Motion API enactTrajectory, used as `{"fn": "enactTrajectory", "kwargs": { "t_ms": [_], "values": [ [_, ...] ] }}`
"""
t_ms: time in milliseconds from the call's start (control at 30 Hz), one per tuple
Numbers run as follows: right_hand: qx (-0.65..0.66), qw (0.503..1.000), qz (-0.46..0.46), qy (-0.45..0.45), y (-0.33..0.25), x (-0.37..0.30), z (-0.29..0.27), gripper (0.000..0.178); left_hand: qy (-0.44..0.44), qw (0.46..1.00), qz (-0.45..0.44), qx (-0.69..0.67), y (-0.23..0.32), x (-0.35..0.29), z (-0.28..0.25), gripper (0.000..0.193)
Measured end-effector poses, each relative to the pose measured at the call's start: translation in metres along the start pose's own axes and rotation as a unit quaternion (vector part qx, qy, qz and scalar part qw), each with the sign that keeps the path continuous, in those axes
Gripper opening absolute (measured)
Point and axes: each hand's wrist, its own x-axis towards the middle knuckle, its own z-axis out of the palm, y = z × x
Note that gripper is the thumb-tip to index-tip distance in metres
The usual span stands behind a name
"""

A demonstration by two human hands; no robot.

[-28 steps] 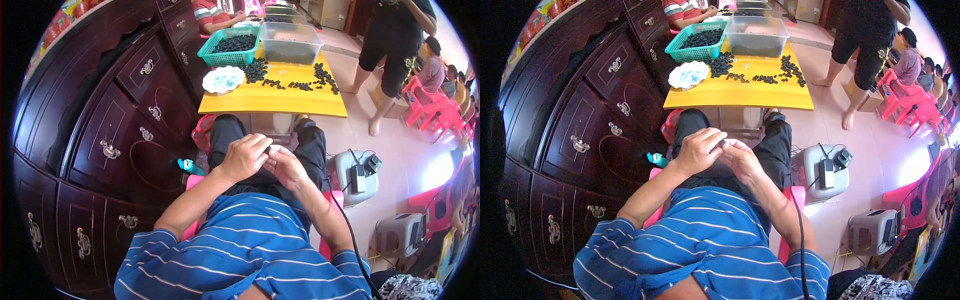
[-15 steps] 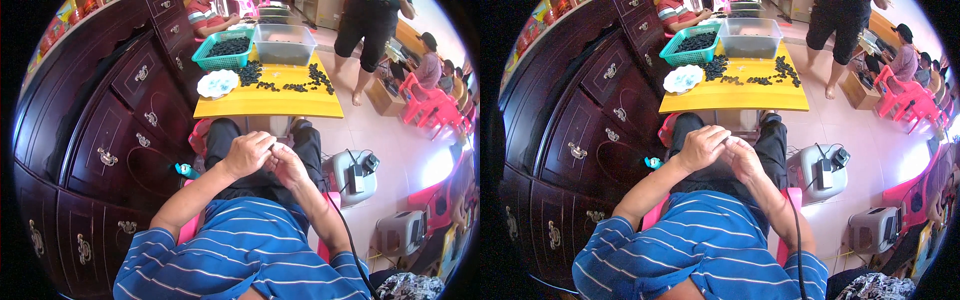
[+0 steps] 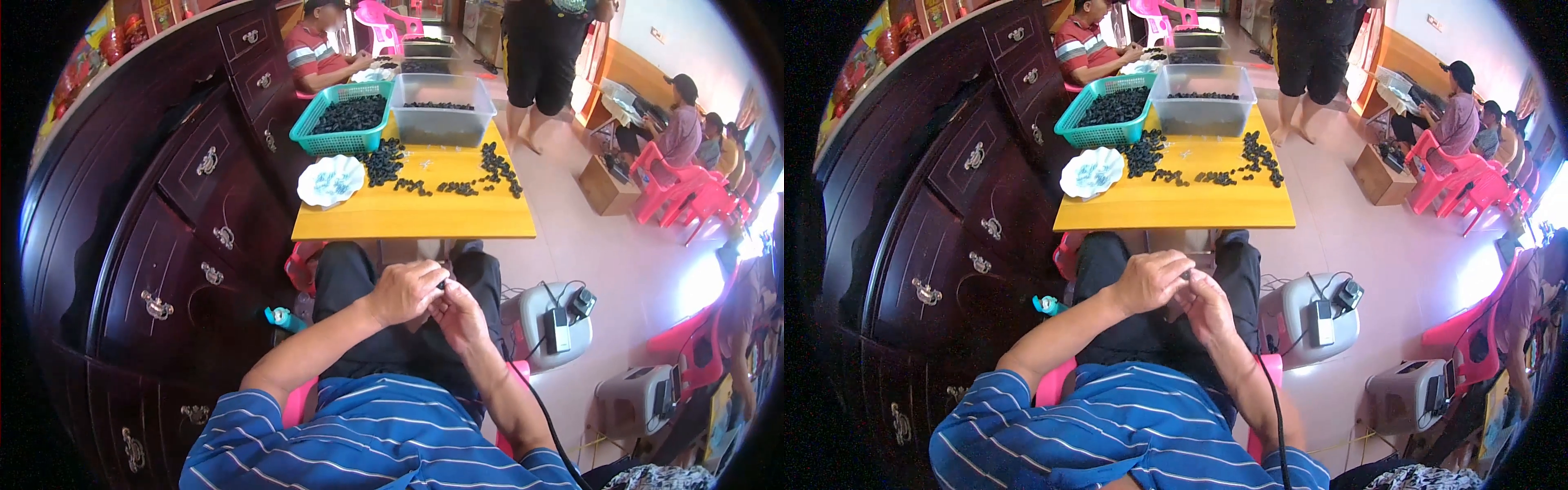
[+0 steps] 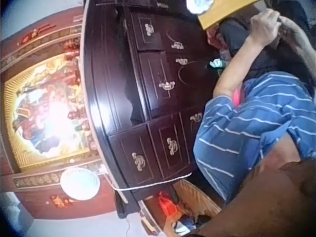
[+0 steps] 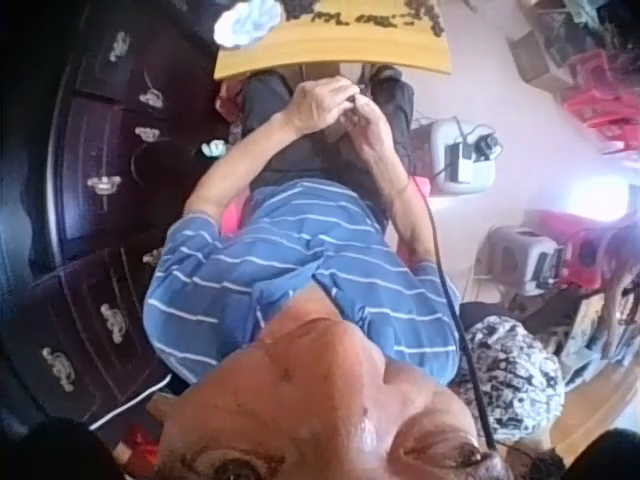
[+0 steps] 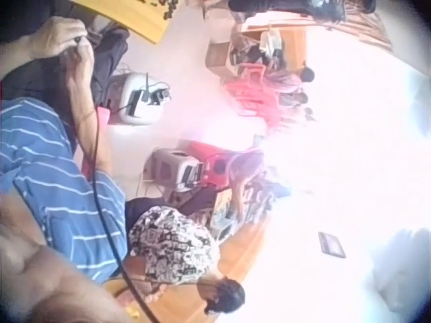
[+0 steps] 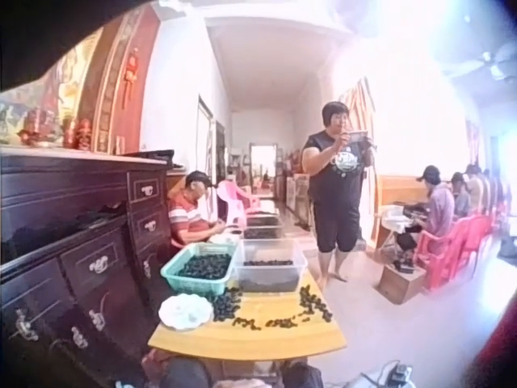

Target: Assembling small black components by manually inserting clear plastic pins.

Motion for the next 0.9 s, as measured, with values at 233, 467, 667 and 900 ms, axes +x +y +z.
{"fn": "enactTrajectory", "kwargs": {
  "t_ms": [233,467,667,900],
  "values": [
    [-0.007,1.000,-0.008,0.018,-0.009,0.001,0.004,0.016,-0.003,0.998,0.021,-0.060,-0.017,0.009,0.009,0.029],
    [-0.038,0.999,-0.023,0.020,-0.013,0.011,0.005,0.015,0.004,0.997,0.037,-0.074,-0.035,0.015,0.011,0.030],
    [-0.145,0.989,-0.031,0.000,-0.019,0.044,0.021,0.020,0.019,0.993,-0.077,-0.092,-0.072,0.024,-0.012,0.031],
    [-0.231,0.970,0.071,-0.001,-0.001,0.063,0.010,0.016,-0.104,0.949,-0.288,-0.072,-0.183,0.018,-0.051,0.030]
  ]
}}
